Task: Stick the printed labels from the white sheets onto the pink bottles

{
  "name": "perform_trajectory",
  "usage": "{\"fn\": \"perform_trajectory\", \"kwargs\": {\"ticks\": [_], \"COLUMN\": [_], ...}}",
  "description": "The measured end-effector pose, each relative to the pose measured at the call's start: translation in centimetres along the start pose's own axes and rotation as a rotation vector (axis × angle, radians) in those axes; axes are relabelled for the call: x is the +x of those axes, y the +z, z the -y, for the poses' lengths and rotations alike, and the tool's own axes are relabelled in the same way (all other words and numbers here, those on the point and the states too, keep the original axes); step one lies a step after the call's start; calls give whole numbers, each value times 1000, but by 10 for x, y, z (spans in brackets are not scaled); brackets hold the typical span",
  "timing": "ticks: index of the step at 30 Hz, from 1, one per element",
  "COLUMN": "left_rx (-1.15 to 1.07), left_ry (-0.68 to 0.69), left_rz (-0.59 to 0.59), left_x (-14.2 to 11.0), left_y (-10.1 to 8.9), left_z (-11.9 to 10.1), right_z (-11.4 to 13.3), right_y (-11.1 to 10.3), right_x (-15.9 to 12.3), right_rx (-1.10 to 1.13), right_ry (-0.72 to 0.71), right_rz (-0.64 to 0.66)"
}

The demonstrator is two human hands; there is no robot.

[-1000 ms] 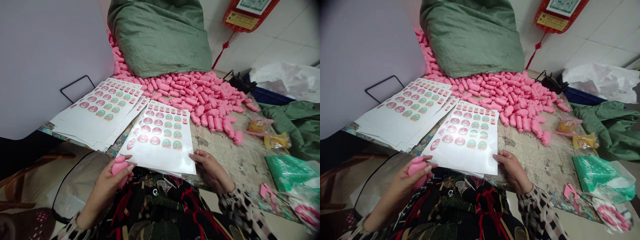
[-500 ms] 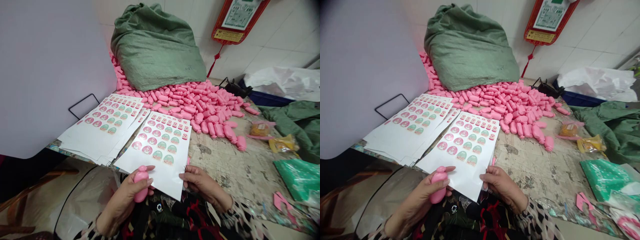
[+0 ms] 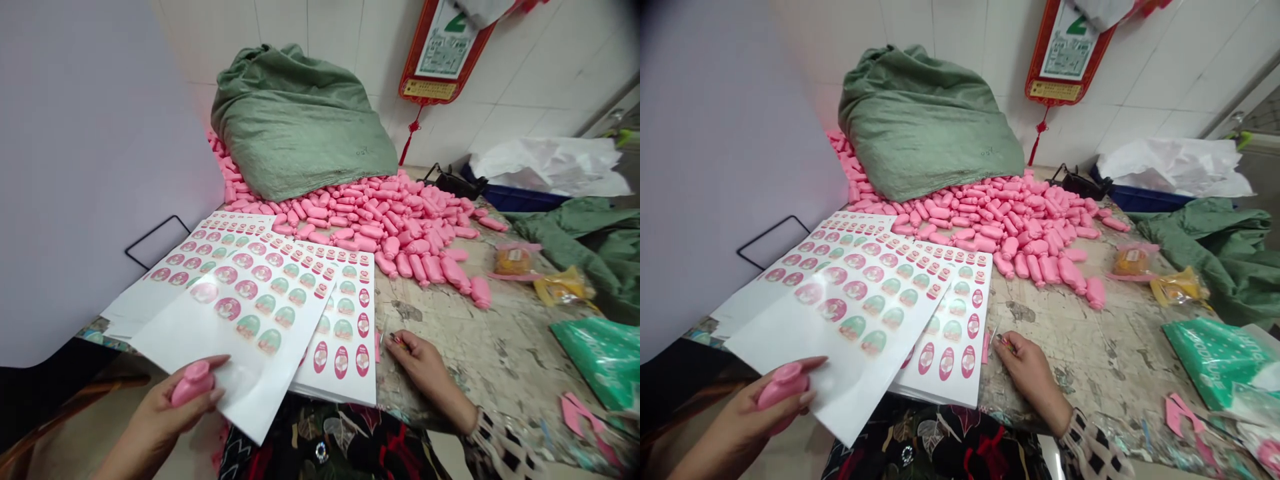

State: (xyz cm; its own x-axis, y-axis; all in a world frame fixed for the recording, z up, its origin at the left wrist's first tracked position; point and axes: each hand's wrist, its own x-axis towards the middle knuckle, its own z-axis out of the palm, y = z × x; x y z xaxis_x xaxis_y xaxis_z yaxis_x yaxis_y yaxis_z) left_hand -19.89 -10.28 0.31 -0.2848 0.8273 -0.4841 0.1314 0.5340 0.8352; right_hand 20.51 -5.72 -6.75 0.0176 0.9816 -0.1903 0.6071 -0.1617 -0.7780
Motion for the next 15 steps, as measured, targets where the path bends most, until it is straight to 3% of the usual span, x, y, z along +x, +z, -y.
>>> {"fn": "perform_trajectory", "kwargs": {"ticks": [4, 7, 9, 12, 15], "left_rx": [17, -125, -231, -317, -213], "left_ry": [18, -1, -19, -68, 10], "left_rz": [-26, -151, -206, -199, -249], "left_x": [2, 4, 8, 17, 30], "left_y": [-23, -28, -27, -26, -28], "left_z": [16, 14, 8, -8, -29], "right_z": [-2, -1, 1, 4, 7], "right_y": [2, 1, 0, 0, 0], "right_x": [0, 0, 0, 0, -2], "right_rx": [-59, -90, -98, -67, -57], "right_ry": [-15, -25, -28, -26, -31], "right_rz": [4, -1, -7, -20, -43]}}
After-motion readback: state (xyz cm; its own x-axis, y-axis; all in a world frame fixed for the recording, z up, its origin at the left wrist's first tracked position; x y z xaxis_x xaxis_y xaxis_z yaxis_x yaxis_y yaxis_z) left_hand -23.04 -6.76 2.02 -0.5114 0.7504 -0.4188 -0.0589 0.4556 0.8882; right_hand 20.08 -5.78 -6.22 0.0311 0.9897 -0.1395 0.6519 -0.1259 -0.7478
